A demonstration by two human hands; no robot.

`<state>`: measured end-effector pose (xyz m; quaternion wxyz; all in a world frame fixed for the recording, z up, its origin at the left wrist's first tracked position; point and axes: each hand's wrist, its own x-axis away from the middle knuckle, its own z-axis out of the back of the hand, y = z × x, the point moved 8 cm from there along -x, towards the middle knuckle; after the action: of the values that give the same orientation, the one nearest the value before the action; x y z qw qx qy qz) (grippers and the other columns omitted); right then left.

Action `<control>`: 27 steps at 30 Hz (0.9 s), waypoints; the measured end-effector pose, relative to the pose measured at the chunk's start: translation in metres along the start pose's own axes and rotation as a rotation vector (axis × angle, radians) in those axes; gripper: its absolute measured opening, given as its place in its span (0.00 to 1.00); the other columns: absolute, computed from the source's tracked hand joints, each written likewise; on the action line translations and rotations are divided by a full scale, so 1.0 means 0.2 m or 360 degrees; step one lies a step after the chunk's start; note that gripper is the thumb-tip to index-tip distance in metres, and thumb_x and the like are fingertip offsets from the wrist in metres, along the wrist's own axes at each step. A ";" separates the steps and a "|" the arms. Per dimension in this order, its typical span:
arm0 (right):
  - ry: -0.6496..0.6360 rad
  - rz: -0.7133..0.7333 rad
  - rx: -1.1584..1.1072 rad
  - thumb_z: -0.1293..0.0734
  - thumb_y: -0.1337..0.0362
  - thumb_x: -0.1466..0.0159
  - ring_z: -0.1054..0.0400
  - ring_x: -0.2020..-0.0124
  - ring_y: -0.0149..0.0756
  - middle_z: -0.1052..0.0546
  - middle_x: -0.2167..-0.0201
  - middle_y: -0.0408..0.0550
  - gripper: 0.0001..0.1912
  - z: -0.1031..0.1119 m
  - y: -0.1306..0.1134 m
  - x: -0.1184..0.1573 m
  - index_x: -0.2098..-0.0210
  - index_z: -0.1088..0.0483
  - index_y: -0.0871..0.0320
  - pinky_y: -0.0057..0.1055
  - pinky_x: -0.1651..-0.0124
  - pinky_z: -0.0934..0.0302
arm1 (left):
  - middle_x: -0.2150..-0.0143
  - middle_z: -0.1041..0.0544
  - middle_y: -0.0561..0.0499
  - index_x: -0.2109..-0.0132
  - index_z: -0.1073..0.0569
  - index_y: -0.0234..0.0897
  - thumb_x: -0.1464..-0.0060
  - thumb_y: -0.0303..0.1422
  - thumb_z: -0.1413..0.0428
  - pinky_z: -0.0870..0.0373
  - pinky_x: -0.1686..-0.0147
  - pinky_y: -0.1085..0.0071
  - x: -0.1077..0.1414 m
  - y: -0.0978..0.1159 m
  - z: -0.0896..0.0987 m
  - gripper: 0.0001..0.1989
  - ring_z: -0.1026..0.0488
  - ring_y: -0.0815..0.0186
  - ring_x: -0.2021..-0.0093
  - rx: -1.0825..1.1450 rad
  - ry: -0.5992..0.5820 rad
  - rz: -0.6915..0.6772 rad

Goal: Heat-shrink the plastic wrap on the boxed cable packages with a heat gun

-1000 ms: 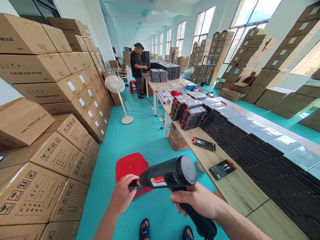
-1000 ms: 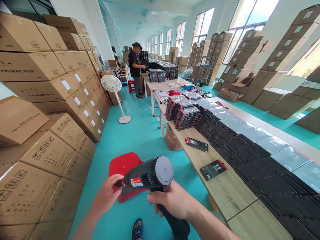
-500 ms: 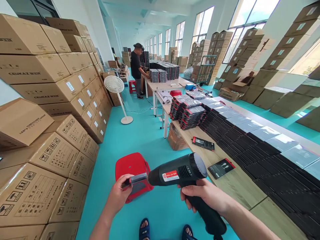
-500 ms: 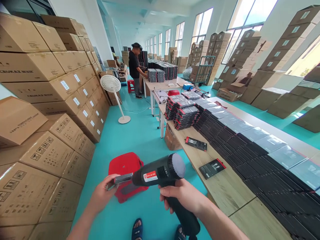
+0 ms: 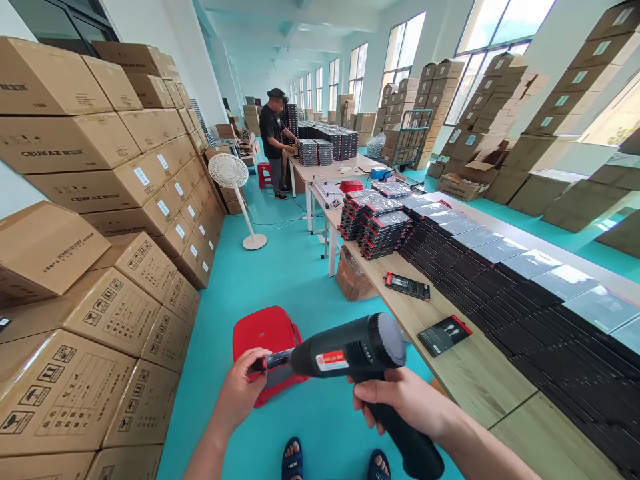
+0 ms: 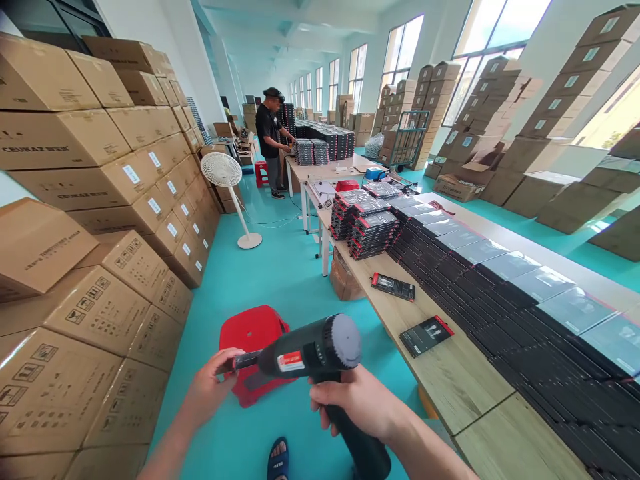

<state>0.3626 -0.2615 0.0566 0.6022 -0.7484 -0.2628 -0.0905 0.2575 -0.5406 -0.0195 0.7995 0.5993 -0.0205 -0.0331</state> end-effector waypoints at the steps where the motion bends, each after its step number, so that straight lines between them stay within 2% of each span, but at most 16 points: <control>1: -0.0078 0.0004 -0.0004 0.29 0.57 0.45 0.33 0.77 0.32 0.25 0.76 0.44 0.13 -0.05 0.00 -0.01 0.66 0.28 0.60 0.31 0.73 0.39 | 0.57 0.20 0.47 0.63 0.19 0.45 0.61 0.28 0.37 0.27 0.53 0.64 0.00 0.00 0.00 0.14 0.25 0.52 0.53 -0.0075 0.0000 -0.0037; 3: -0.0125 0.0050 -0.0004 0.29 0.56 0.46 0.34 0.78 0.32 0.26 0.76 0.44 0.13 -0.11 -0.03 -0.02 0.70 0.28 0.60 0.31 0.73 0.39 | 0.56 0.20 0.47 0.62 0.19 0.46 0.60 0.28 0.37 0.27 0.55 0.65 0.00 0.00 0.00 0.14 0.25 0.53 0.54 -0.0236 -0.0001 -0.0085; 5: -0.0051 0.0079 0.0026 0.29 0.55 0.47 0.34 0.77 0.32 0.26 0.75 0.45 0.13 -0.12 -0.06 -0.03 0.72 0.29 0.60 0.31 0.73 0.39 | 0.54 0.21 0.47 0.60 0.20 0.46 0.58 0.28 0.40 0.27 0.55 0.65 0.00 -0.02 0.00 0.15 0.26 0.54 0.53 -0.0386 -0.0042 -0.0087; 7: -0.0012 0.0036 0.0049 0.29 0.57 0.47 0.33 0.76 0.33 0.26 0.73 0.45 0.12 -0.12 -0.05 -0.03 0.70 0.28 0.60 0.30 0.74 0.39 | 0.51 0.22 0.48 0.57 0.21 0.46 0.55 0.28 0.43 0.28 0.52 0.63 0.00 -0.03 0.00 0.17 0.27 0.54 0.51 -0.0491 -0.0089 -0.0107; 11: -0.0187 -0.0006 0.0041 0.29 0.59 0.46 0.32 0.76 0.33 0.25 0.74 0.46 0.12 -0.17 -0.03 -0.05 0.67 0.27 0.61 0.30 0.74 0.38 | 0.51 0.22 0.47 0.56 0.23 0.44 0.53 0.30 0.44 0.29 0.51 0.63 0.00 -0.08 0.02 0.15 0.26 0.54 0.50 -0.0503 -0.0103 -0.0096; 14: 0.0004 0.0083 0.0059 0.29 0.57 0.45 0.32 0.76 0.33 0.25 0.73 0.45 0.12 -0.11 -0.05 -0.07 0.68 0.29 0.60 0.30 0.74 0.38 | 0.52 0.22 0.47 0.55 0.23 0.45 0.51 0.33 0.43 0.28 0.54 0.65 0.01 -0.12 0.05 0.15 0.25 0.55 0.53 -0.0384 -0.0054 -0.0003; 16: 0.0118 0.0059 0.0071 0.29 0.56 0.45 0.32 0.75 0.33 0.25 0.72 0.45 0.13 -0.05 -0.06 -0.07 0.67 0.29 0.60 0.30 0.74 0.38 | 0.51 0.22 0.48 0.54 0.23 0.45 0.50 0.33 0.43 0.28 0.55 0.66 0.02 -0.13 0.06 0.15 0.25 0.55 0.52 -0.0299 -0.0048 0.0016; 20: 0.0016 -0.0011 0.0030 0.29 0.55 0.45 0.31 0.76 0.34 0.24 0.72 0.46 0.16 -0.03 -0.06 -0.04 0.66 0.30 0.60 0.30 0.74 0.38 | 0.52 0.22 0.48 0.56 0.22 0.45 0.53 0.31 0.42 0.30 0.52 0.67 0.03 -0.12 0.08 0.15 0.26 0.55 0.51 -0.0273 -0.0018 -0.0008; 24: 0.0040 0.0000 0.0070 0.28 0.55 0.45 0.32 0.75 0.33 0.25 0.73 0.45 0.15 -0.03 -0.05 -0.04 0.68 0.30 0.60 0.30 0.73 0.38 | 0.54 0.22 0.48 0.57 0.21 0.45 0.55 0.30 0.41 0.29 0.57 0.68 0.03 -0.11 0.08 0.15 0.26 0.55 0.53 -0.0214 0.0002 -0.0006; 27: 0.0018 -0.0016 0.0040 0.28 0.55 0.45 0.31 0.75 0.34 0.24 0.71 0.46 0.15 -0.03 -0.03 -0.03 0.65 0.29 0.60 0.31 0.73 0.38 | 0.53 0.22 0.48 0.57 0.21 0.45 0.55 0.29 0.41 0.30 0.55 0.68 0.02 -0.11 0.08 0.16 0.26 0.55 0.53 -0.0207 -0.0001 0.0003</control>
<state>0.3552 -0.2682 0.0600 0.6126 -0.7388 -0.2643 -0.0946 0.2605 -0.5633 -0.0366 0.8369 0.5460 -0.0191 -0.0339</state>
